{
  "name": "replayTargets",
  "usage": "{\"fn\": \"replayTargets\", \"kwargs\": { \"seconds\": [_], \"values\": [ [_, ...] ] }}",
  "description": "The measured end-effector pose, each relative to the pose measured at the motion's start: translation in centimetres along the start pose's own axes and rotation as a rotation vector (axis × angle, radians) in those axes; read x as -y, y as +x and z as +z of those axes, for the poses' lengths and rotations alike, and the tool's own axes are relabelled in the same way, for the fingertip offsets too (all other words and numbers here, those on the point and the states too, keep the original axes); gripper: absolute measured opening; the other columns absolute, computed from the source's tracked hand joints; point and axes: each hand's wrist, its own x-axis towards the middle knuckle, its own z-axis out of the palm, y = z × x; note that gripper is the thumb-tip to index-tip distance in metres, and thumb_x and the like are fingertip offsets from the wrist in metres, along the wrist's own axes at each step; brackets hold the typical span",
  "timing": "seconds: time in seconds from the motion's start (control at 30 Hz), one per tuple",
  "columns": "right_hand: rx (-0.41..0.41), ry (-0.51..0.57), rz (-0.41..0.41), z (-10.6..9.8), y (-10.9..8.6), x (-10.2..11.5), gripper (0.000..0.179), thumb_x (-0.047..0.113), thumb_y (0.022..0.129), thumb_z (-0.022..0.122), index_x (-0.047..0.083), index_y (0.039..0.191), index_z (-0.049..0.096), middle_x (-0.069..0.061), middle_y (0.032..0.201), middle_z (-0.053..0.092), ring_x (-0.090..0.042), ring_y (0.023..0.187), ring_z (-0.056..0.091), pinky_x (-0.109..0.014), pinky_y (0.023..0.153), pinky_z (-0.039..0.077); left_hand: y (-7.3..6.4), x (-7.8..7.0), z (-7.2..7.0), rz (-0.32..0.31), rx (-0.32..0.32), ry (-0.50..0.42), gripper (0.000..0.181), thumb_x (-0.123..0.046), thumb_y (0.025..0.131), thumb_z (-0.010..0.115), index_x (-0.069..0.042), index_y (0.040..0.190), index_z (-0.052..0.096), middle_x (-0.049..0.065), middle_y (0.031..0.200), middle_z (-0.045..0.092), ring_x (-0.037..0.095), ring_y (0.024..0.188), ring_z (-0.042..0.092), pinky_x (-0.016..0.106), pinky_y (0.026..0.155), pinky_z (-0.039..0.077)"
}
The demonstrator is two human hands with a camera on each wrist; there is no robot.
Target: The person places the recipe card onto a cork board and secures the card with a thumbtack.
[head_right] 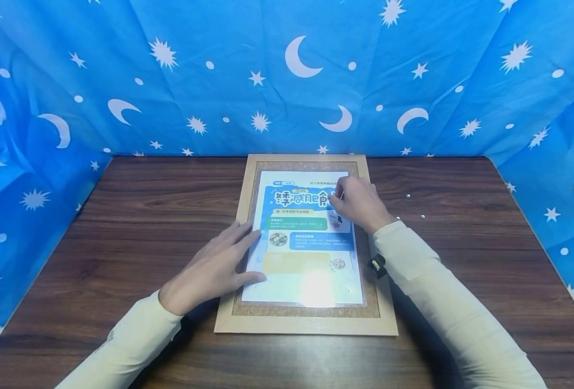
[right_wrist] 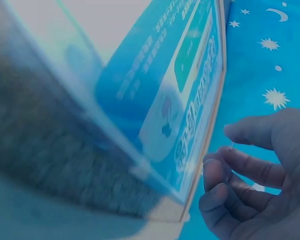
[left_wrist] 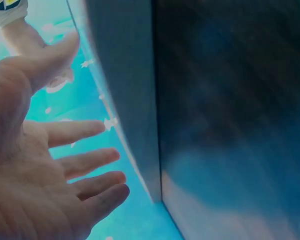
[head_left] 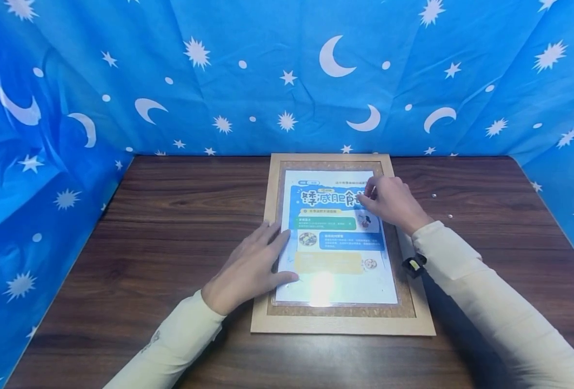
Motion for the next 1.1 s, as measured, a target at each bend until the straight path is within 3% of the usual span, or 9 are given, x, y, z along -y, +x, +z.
{"fn": "replayTargets", "kwargs": {
  "seconds": [0.07, 0.2, 0.43, 0.73, 0.9, 1.1],
  "values": [
    [0.019, 0.001, 0.003, 0.4, 0.7, 0.3, 0.026, 0.022, 0.099, 0.065, -0.002, 0.107, 0.069, -0.017, 0.1, 0.07, -0.026, 0.077, 0.065, -0.032, 0.061, 0.051, 0.4, 0.1, 0.2, 0.017, 0.055, 0.002, 0.089, -0.052, 0.087, 0.076, -0.007, 0.156, 0.04, 0.018, 0.165, 0.024, 0.036, 0.154, 0.013, 0.057, 0.121, 0.019],
    [0.041, 0.005, -0.01, 0.9, 2.0, 1.2, 0.023, 0.021, 0.099, 0.063, 0.0, 0.104, 0.069, -0.014, 0.094, 0.069, -0.025, 0.074, 0.063, -0.031, 0.06, 0.049, 0.7, 0.3, 0.2, 0.046, 0.106, 0.027, 0.089, -0.055, 0.091, 0.07, -0.007, 0.157, 0.035, 0.016, 0.166, 0.02, 0.033, 0.155, 0.01, 0.051, 0.124, 0.014],
    [0.026, 0.015, -0.061, 1.9, 3.7, 3.0, 0.017, 0.02, 0.096, 0.066, 0.004, 0.098, 0.071, -0.01, 0.089, 0.069, -0.022, 0.068, 0.061, -0.029, 0.054, 0.042, 1.1, 0.4, 0.3, 0.047, 0.133, 0.053, 0.091, -0.059, 0.092, 0.065, -0.008, 0.159, 0.03, 0.015, 0.167, 0.015, 0.033, 0.155, 0.008, 0.052, 0.124, 0.013],
    [0.056, 0.074, -0.058, 2.8, 5.4, 4.6, 0.016, 0.019, 0.097, 0.065, 0.005, 0.096, 0.071, -0.009, 0.09, 0.068, -0.022, 0.071, 0.061, -0.03, 0.057, 0.045, 0.9, 0.3, 0.4, 0.038, 0.142, 0.058, 0.088, -0.058, 0.095, 0.061, -0.009, 0.161, 0.027, 0.013, 0.168, 0.013, 0.03, 0.155, 0.006, 0.051, 0.124, 0.012],
    [0.066, 0.09, -0.051, 3.1, 6.2, 5.1, 0.016, 0.019, 0.097, 0.064, 0.006, 0.092, 0.072, -0.009, 0.09, 0.068, -0.023, 0.076, 0.06, -0.032, 0.062, 0.046, 0.4, -0.3, 0.4, 0.129, 0.148, 0.043, 0.079, -0.052, 0.098, 0.06, -0.013, 0.16, 0.031, 0.013, 0.168, 0.015, 0.032, 0.155, 0.008, 0.049, 0.124, 0.014],
    [0.092, 0.132, -0.068, 3.6, 7.0, 5.7, 0.017, 0.017, 0.098, 0.064, 0.005, 0.091, 0.073, -0.009, 0.093, 0.07, -0.023, 0.08, 0.061, -0.032, 0.067, 0.048, -0.3, -1.5, 0.3, 0.266, 0.235, 0.006, 0.083, -0.055, 0.097, 0.061, -0.01, 0.16, 0.03, 0.013, 0.169, 0.011, 0.031, 0.155, 0.006, 0.048, 0.124, 0.014]
  ]
}}
